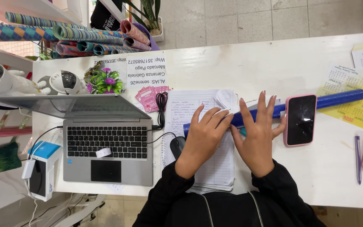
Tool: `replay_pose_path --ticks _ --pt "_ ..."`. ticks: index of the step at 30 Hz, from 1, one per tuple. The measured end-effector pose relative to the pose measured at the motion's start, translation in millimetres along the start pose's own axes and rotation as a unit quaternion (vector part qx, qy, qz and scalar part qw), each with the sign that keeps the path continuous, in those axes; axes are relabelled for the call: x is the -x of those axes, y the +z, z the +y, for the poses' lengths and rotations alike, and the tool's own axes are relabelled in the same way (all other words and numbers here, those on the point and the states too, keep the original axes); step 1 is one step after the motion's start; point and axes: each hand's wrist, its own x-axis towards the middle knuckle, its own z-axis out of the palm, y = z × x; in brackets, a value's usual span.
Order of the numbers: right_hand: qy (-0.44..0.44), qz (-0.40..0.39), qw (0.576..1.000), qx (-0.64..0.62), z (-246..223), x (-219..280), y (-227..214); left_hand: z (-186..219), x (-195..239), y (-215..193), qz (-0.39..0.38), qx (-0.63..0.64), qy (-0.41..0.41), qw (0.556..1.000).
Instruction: Picking up a roll of wrapping paper and preparing a roll of tape at a checkout counter
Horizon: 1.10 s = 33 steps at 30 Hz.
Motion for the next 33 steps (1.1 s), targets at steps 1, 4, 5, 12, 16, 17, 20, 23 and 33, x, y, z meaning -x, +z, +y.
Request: replay_pose_path --ticks 1,4,5,12,16,17,20,23,33 --pt "-0.001 0.002 1.000 0.000 -1 1 -3 3 0 -2 0.001 -0.001 0.001 1.000" --pt "-0.024 0.007 1.000 -0.009 -7 8 -9 12 3 -10 0.012 -0.017 0.009 1.000" --pt "-0.028 -0.004 0.999 -0.018 -10 11 -10 16 5 -13 0.013 -0.029 0.011 0.999" --pt "-0.104 -0.048 0.991 -0.063 -38 30 -12 40 38 -36 0.045 -0.102 -0.038 0.993" --pt "-0.169 -0.081 0.978 -0.087 -59 36 -9 54 64 -57 0.070 -0.154 -0.090 0.981" --pt "-0.184 -0.092 0.975 -0.085 -66 37 -8 54 71 -62 0.063 -0.152 -0.113 0.980" --pt "-0.227 -0.120 0.962 -0.093 -87 44 -1 53 96 -74 0.058 -0.150 -0.182 0.970" --pt "-0.262 -0.143 0.951 -0.084 -101 54 13 51 116 -88 0.053 -0.147 -0.239 0.959" --pt "-0.299 -0.190 0.934 -0.043 -171 82 36 23 177 -128 0.019 -0.130 -0.323 0.937"
